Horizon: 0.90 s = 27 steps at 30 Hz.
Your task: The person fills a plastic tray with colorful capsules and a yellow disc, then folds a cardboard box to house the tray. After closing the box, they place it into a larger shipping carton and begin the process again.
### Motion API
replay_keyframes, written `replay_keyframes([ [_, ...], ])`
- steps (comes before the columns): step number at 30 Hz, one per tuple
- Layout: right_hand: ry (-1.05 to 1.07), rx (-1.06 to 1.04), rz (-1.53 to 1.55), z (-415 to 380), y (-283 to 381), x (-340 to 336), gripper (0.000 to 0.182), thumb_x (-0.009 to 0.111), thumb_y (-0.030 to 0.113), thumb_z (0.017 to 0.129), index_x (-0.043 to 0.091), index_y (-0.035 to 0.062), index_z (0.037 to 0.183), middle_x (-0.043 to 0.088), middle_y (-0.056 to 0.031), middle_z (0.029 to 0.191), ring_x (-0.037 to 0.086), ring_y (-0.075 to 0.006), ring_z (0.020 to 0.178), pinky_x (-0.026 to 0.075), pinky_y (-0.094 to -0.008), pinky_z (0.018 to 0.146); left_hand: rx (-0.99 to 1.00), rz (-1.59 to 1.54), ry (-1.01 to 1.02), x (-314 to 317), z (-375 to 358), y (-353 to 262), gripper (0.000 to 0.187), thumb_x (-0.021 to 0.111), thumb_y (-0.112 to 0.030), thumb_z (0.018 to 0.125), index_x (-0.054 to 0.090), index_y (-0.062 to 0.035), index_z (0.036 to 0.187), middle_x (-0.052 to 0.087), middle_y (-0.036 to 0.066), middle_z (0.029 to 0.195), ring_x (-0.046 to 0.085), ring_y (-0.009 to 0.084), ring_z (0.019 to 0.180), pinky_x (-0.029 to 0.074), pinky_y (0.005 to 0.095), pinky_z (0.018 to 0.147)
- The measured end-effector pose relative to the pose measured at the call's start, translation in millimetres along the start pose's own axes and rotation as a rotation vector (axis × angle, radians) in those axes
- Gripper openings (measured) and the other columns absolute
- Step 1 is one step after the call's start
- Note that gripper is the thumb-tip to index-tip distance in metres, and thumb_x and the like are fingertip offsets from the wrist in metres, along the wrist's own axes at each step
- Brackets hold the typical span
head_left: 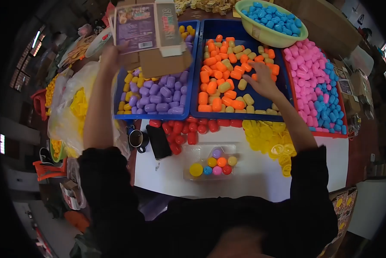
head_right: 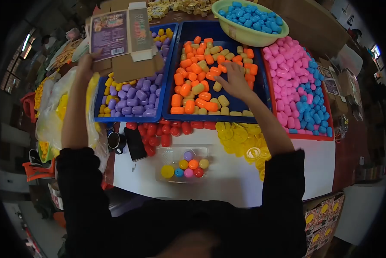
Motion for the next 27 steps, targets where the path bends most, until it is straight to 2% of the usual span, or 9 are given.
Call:
replay_keyframes([
  [2, 0.016, 0.021, -0.21, 72.9, -39.2, 61.2, 0.06, 0.058, 0.045, 0.081, 0.042, 0.0087, 0.127, 0.033, -0.0183, 0.132, 0.027, -0.0408, 0.122, 0.029, -0.0502, 0.098, -0.346, -0.275, 0.051, 7.0, 16.1, 74.3, 0.03, 0.058, -0.018, 0.084, 0.054, -0.0028, 0.11, 0.062, 0.012, 0.098, 0.063, 0.0257, 0.084, 0.053, 0.0366, 0.072],
  [5, 0.237, 0.137, -0.235, 159.5, -49.1, 103.9, 0.064, 0.057, 0.043, 0.08, 0.037, 0.0114, 0.132, 0.023, -0.0185, 0.139, 0.013, -0.0463, 0.128, 0.026, -0.0549, 0.1, -0.317, -0.41, -0.045, 40.1, -3.8, 150.6, 0.039, 0.057, -0.017, 0.085, 0.048, -0.0035, 0.12, 0.058, 0.013, 0.11, 0.06, 0.0279, 0.095, 0.05, 0.0422, 0.08],
  [7, 0.425, -0.007, -0.254, 195.5, -56.8, 154.0, 0.055, 0.059, 0.039, 0.079, 0.045, 0.0097, 0.124, 0.036, -0.0214, 0.132, 0.034, -0.0395, 0.121, 0.029, -0.0507, 0.099, -0.313, -0.432, -0.049, 47.8, -5.3, 175.2, 0.042, 0.058, -0.014, 0.084, 0.046, -0.0032, 0.123, 0.057, 0.014, 0.114, 0.059, 0.0279, 0.099, 0.048, 0.0412, 0.085],
  [14, 0.604, -0.219, -0.226, 199.8, -42.1, 173.4, 0.051, 0.049, 0.039, 0.079, 0.055, 0.0044, 0.116, 0.059, -0.0161, 0.109, 0.049, -0.0319, 0.112, 0.037, -0.0418, 0.096, -0.495, -0.26, 0.019, 59.1, 17.9, 159.5, 0.037, 0.049, -0.019, 0.089, 0.046, -0.0009, 0.121, 0.058, 0.016, 0.113, 0.059, 0.0277, 0.099, 0.049, 0.0396, 0.086],
  [16, 0.791, 0.036, -0.257, 170.4, -35.4, 129.6, 0.049, 0.049, 0.037, 0.08, 0.056, 0.0021, 0.113, 0.061, -0.0173, 0.106, 0.055, -0.0312, 0.103, 0.044, -0.0412, 0.086, -0.466, -0.294, 0.029, 63.6, 25.5, 161.8, 0.037, 0.051, -0.021, 0.088, 0.047, -0.0006, 0.119, 0.059, 0.016, 0.11, 0.061, 0.0263, 0.096, 0.05, 0.0391, 0.084],
  [19, 1.121, -0.04, -0.363, 152.9, -46.6, 104.5, 0.055, 0.055, 0.044, 0.078, 0.057, 0.0021, 0.113, 0.06, -0.0182, 0.107, 0.057, -0.031, 0.1, 0.047, -0.0387, 0.082, -0.369, -0.104, -0.102, 66.1, 39.5, 173.9, 0.039, 0.056, -0.025, 0.086, 0.052, 0.0021, 0.114, 0.061, 0.017, 0.106, 0.062, 0.0261, 0.091, 0.05, 0.0373, 0.079],
  [23, 0.178, 0.146, 0.165, 140.7, 19.2, 62.9, 0.085, 0.065, 0.054, 0.071, 0.038, -0.0097, 0.12, 0.057, -0.0259, 0.105, 0.059, -0.0335, 0.095, 0.047, -0.0376, 0.081, 0.034, 0.54, -0.257, 61.5, 42.4, 172.4, 0.046, 0.059, -0.031, 0.084, 0.053, 0.0056, 0.111, 0.063, 0.012, 0.096, 0.061, 0.0179, 0.085, 0.049, 0.0297, 0.074],
  [26, 0.036, 0.101, -0.077, 140.0, 49.3, 127.8, 0.097, 0.072, 0.05, 0.065, 0.026, -0.0143, 0.122, 0.055, -0.0291, 0.107, 0.059, -0.0342, 0.096, 0.048, -0.0369, 0.079, 0.125, 0.776, -0.1, 64.1, 31.7, 161.7, 0.052, 0.06, -0.037, 0.082, 0.055, 0.0094, 0.106, 0.062, 0.016, 0.094, 0.059, 0.0192, 0.085, 0.047, 0.0294, 0.075],
  [27, 0.027, 0.094, -0.076, 147.9, 51.4, 122.3, 0.097, 0.072, 0.05, 0.065, 0.026, -0.0143, 0.122, 0.055, -0.0291, 0.107, 0.059, -0.0342, 0.096, 0.048, -0.0369, 0.079, 0.209, 0.786, -0.101, 64.6, 23.0, 157.8, 0.052, 0.061, -0.04, 0.08, 0.057, 0.0063, 0.105, 0.061, 0.02, 0.096, 0.058, 0.0278, 0.089, 0.045, 0.0347, 0.079],
])
Point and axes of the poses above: each hand's wrist, its own z-axis towards the middle knuckle, its own x-axis out of the palm, y = z × x, the point moved 3 cm from there along z, towards the middle knuckle
